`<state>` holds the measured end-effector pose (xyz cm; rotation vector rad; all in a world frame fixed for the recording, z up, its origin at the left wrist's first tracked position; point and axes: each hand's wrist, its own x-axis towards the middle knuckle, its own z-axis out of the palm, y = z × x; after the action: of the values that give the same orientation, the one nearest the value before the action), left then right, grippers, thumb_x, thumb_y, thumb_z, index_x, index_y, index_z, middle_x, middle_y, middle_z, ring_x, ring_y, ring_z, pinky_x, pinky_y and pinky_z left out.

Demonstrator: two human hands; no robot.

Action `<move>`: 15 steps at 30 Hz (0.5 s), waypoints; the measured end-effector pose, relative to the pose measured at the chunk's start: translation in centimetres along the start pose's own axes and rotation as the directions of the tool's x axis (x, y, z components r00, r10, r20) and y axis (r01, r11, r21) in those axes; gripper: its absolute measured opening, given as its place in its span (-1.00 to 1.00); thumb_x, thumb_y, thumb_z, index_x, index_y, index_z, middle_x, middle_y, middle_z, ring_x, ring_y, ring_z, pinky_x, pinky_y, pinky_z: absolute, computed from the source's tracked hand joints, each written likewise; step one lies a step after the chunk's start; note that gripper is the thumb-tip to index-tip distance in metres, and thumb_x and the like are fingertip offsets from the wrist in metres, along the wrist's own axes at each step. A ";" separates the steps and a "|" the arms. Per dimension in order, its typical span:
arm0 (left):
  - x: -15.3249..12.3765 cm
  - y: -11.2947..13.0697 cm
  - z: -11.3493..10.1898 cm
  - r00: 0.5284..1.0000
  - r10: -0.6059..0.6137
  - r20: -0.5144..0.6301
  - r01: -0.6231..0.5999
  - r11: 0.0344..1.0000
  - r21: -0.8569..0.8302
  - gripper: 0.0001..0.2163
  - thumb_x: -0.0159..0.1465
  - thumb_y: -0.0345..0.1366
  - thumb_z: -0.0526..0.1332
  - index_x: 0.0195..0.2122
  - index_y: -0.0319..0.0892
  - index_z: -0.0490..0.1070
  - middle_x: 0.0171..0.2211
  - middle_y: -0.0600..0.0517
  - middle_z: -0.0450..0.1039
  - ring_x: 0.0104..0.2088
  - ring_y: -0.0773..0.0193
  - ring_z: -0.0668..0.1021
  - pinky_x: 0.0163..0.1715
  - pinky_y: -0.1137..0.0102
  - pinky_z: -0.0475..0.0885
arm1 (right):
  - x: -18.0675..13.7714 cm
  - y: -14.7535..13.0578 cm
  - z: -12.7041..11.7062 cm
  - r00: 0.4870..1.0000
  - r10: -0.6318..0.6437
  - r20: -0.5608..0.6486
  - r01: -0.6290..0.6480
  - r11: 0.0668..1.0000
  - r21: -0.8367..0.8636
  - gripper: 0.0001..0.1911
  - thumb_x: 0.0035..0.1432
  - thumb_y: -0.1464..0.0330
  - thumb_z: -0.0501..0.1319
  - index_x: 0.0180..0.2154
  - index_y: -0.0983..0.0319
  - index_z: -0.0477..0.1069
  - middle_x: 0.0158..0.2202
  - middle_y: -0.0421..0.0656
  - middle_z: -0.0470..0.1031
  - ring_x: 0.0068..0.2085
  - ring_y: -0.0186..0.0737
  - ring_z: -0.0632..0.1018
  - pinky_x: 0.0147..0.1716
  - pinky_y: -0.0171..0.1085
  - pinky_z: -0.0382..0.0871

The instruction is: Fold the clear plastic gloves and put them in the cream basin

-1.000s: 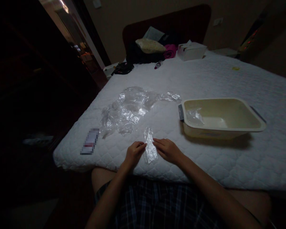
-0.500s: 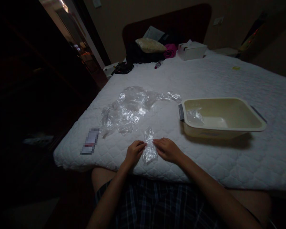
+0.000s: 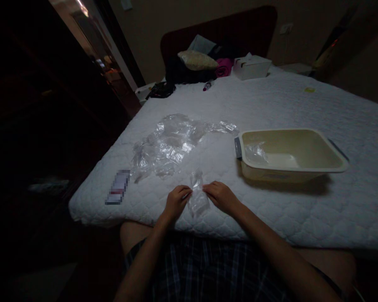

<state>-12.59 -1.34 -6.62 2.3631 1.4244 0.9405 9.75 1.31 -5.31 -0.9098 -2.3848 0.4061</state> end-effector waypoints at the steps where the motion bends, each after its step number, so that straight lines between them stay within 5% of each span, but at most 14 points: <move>1: 0.1 0.0 0.0 1.000 -0.012 0.008 0.012 1.000 -0.007 -0.85 0.22 -0.31 0.10 -0.24 -0.14 0.43 -0.25 0.01 0.43 -0.23 0.30 0.44 -0.20 0.39 0.37 | 0.1 0.0 0.0 1.000 0.015 -0.005 -0.015 1.000 0.012 -0.75 0.17 0.41 0.04 -0.12 0.22 0.39 -0.18 -0.09 0.49 -0.19 -0.19 0.44 -0.18 -0.17 0.34; 15: 1.8 1.5 0.1 0.968 -0.244 0.064 0.231 0.960 0.160 -0.71 0.31 -0.21 -0.09 -0.38 -0.16 0.37 -0.37 0.04 0.36 -0.33 0.36 0.43 -0.32 0.47 0.26 | 1.4 -0.8 0.7 0.929 0.367 -0.047 -0.368 0.930 -0.017 -0.79 0.20 0.29 0.00 -0.20 0.24 0.30 -0.37 -0.13 0.42 -0.36 -0.27 0.43 -0.35 -0.32 0.26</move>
<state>-10.91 -0.59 -5.22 2.2347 1.7542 0.6860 8.03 1.62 -4.95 -1.3699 -2.1815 0.4920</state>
